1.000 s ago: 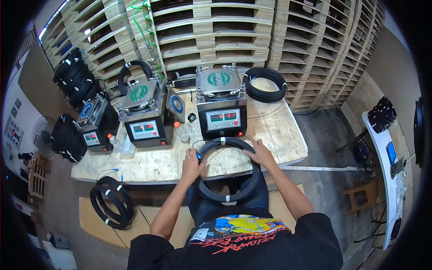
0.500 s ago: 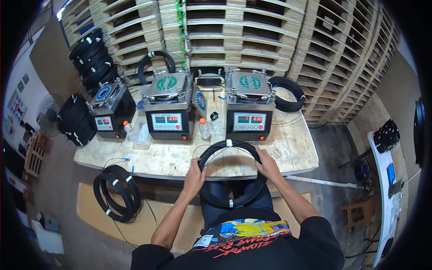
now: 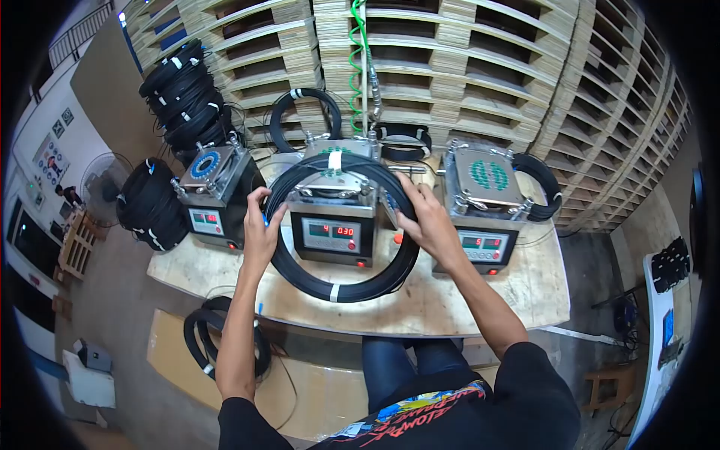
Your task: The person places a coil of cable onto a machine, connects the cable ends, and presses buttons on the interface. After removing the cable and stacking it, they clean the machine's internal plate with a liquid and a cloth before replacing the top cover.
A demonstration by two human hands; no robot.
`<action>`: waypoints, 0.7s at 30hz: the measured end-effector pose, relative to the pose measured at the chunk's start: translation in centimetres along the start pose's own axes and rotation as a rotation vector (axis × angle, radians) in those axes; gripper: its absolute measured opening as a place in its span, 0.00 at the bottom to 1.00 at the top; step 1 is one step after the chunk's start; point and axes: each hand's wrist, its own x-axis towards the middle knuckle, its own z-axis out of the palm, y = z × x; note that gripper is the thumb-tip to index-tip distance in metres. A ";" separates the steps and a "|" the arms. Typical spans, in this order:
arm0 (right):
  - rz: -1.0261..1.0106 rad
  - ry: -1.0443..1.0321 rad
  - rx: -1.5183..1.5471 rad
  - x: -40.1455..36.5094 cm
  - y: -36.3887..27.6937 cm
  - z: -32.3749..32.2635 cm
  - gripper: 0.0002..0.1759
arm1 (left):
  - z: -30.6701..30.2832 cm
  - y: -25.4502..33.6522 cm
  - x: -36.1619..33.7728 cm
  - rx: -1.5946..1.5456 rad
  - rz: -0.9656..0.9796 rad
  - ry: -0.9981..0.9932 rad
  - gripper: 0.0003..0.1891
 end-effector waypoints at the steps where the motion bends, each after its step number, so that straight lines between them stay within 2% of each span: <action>1: -0.005 0.025 0.022 1.6 0.1 0.5 0.38 | 0.0 -0.7 1.5 -0.019 -0.036 -0.025 0.21; 4: 0.039 -0.010 0.023 4.7 1.3 2.1 0.38 | 0.9 -3.6 4.6 0.002 -0.021 -0.059 0.22; 6: 0.074 -0.075 0.061 5.9 2.4 3.0 0.38 | 1.4 -5.4 5.5 -0.021 -0.081 -0.131 0.20; 8: 0.119 -0.150 0.115 5.6 4.3 3.8 0.37 | 2.5 -8.7 5.1 -0.066 -0.098 -0.208 0.19; 9: 0.159 -0.209 0.157 5.2 4.8 4.3 0.35 | 3.0 -9.3 4.0 -0.088 -0.141 -0.177 0.19; 11: 0.197 -0.137 0.189 4.2 3.9 4.5 0.33 | 3.4 -9.8 2.9 -0.100 -0.145 -0.135 0.18; 12: 0.257 -0.175 0.183 4.3 3.5 4.2 0.32 | 3.3 -9.5 3.1 -0.100 -0.143 -0.154 0.18; 14: 0.276 -0.160 0.196 4.6 3.6 4.1 0.32 | 2.9 -8.7 3.5 -0.127 -0.270 -0.203 0.19; 17: 0.314 -0.133 0.265 4.9 2.8 3.9 0.31 | 2.7 -9.2 3.3 -0.111 -0.242 -0.212 0.19; 19: 0.297 -0.076 0.300 4.6 3.1 4.2 0.30 | 1.6 -9.1 3.6 -0.104 -0.245 -0.286 0.21; 21: 0.287 0.027 0.272 4.6 2.6 4.1 0.25 | 0.0 -8.8 4.5 -0.155 -0.314 -0.435 0.22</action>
